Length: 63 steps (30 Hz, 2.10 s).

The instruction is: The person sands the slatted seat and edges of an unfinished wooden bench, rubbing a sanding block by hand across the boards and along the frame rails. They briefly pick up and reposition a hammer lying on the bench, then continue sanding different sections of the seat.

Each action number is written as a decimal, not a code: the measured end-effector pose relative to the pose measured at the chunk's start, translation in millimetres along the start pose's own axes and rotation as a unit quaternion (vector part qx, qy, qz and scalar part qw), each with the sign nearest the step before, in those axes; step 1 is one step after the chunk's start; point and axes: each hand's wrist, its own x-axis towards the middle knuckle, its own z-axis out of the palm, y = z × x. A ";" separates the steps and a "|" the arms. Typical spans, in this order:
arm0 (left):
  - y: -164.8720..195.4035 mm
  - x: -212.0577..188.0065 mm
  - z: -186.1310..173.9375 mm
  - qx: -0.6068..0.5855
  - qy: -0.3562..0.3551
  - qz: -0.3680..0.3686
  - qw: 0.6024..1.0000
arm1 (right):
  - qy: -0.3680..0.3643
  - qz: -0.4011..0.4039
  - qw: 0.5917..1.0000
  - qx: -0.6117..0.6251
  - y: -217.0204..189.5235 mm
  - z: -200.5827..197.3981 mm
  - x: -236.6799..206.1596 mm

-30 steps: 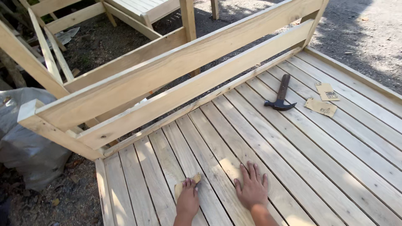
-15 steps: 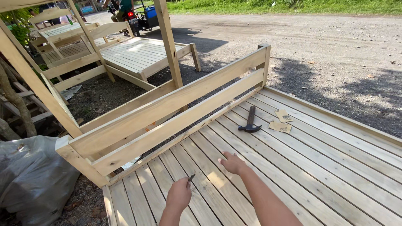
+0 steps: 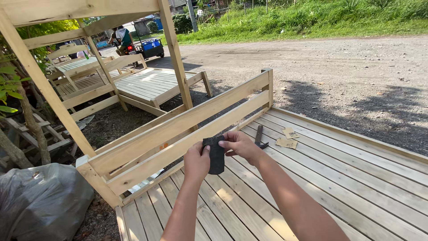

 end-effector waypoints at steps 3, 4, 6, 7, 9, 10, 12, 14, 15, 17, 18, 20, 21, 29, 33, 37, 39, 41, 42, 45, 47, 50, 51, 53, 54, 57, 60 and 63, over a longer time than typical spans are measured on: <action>6.5 -5.9 1.2 -0.083 -0.029 -0.057 0.994 | -0.004 -0.004 0.999 0.044 1.0 -8.0 -5.5; 7.6 -8.1 3.2 -0.115 -0.036 -0.079 0.990 | 0.005 -0.001 0.999 0.048 1.4 -10.5 -7.2; 8.7 -11.9 10.1 -0.211 -0.076 -0.077 0.972 | 0.020 0.009 0.998 0.056 4.4 -16.2 -9.6; 8.5 -13.6 15.1 -0.258 -0.097 -0.077 0.958 | 0.017 0.009 0.997 0.078 6.5 -18.7 -10.9; 6.8 -16.2 27.4 -0.231 -0.116 -0.115 0.959 | 0.012 0.008 0.993 0.119 11.4 -23.2 -13.7; 5.6 -16.6 34.2 -0.218 -0.124 -0.133 0.959 | 0.011 0.011 0.991 0.131 14.4 -25.5 -14.9; 2.5 -16.4 48.0 -0.272 -0.100 -0.139 0.947 | 0.007 0.013 0.988 0.153 22.2 -30.5 -16.2; -0.6 -14.5 59.4 -0.286 -0.086 -0.149 0.942 | 0.025 0.016 0.988 0.153 31.8 -36.4 -15.6; -1.7 -12.9 64.2 -0.274 -0.087 -0.156 0.945 | 0.036 0.018 0.987 0.154 36.9 -39.8 -14.5; -3.8 -9.4 70.9 -0.253 -0.090 -0.156 0.951 | 0.057 0.024 0.987 0.151 47.3 -46.1 -10.7; -5.0 -7.8 73.1 -0.243 -0.092 -0.149 0.954 | 0.068 0.029 0.986 0.149 52.7 -48.6 -8.2; -7.4 -3.3 76.1 -0.211 -0.089 -0.126 0.965 | 0.083 0.047 0.984 0.152 62.4 -52.2 -2.1; -9.1 -1.0 77.1 -0.188 -0.085 -0.115 0.972 | 0.090 0.057 0.982 0.154 66.9 -53.0 1.4; -38.3 24.1 88.6 -0.187 -0.046 -0.130 0.973 | 0.111 0.064 0.972 0.194 92.4 -47.8 34.1; -86.8 26.4 86.0 0.040 -0.034 -0.098 0.994 | 0.184 0.115 0.959 0.183 122.4 -46.9 58.9; -183.5 6.0 78.2 0.246 -0.002 0.056 0.968 | 0.221 0.214 0.946 0.106 188.1 -37.6 85.9; -244.1 -16.5 80.6 0.345 -0.011 0.094 0.934 | 0.206 0.259 0.943 0.032 229.6 -23.3 93.2; -299.8 -67.3 91.0 0.408 -0.071 0.079 0.907 | 0.195 0.189 0.937 -0.220 270.4 -1.5 94.1; -322.6 -95.9 100.2 0.423 -0.121 0.051 0.897 | 0.176 0.142 0.914 -0.337 285.3 13.6 91.3; -365.3 -177.8 127.4 0.348 -0.232 -0.113 0.901 | 0.125 0.188 0.893 -0.390 331.4 51.0 86.8; -378.6 -205.8 135.5 0.312 -0.189 -0.143 0.920 | 0.135 0.166 0.795 -0.567 353.8 70.4 84.9; -391.6 -172.5 134.5 0.301 -0.198 -0.200 0.911 | 0.142 0.183 0.782 -0.578 376.9 81.2 92.2; -394.2 -148.2 131.8 0.313 -0.164 -0.202 0.913 | 0.141 0.178 0.786 -0.575 384.2 81.9 94.8; -410.6 -77.3 127.7 0.325 -0.121 -0.209 0.914 | 0.157 0.182 0.776 -0.583 399.2 79.8 100.6; -422.4 -36.5 126.3 0.324 -0.101 -0.224 0.913 | 0.161 0.184 0.767 -0.594 407.5 78.1 103.3; -464.6 63.9 115.5 0.351 -0.107 -0.214 0.905 | 0.150 0.186 0.754 -0.612 435.5 73.7 105.8; -502.1 140.0 103.9 0.368 -0.096 -0.199 0.903 | 0.175 0.174 0.749 -0.615 461.1 71.6 102.4; -522.4 189.3 87.2 0.376 -0.110 -0.171 0.904 | 0.202 0.160 0.738 -0.624 478.1 71.5 97.9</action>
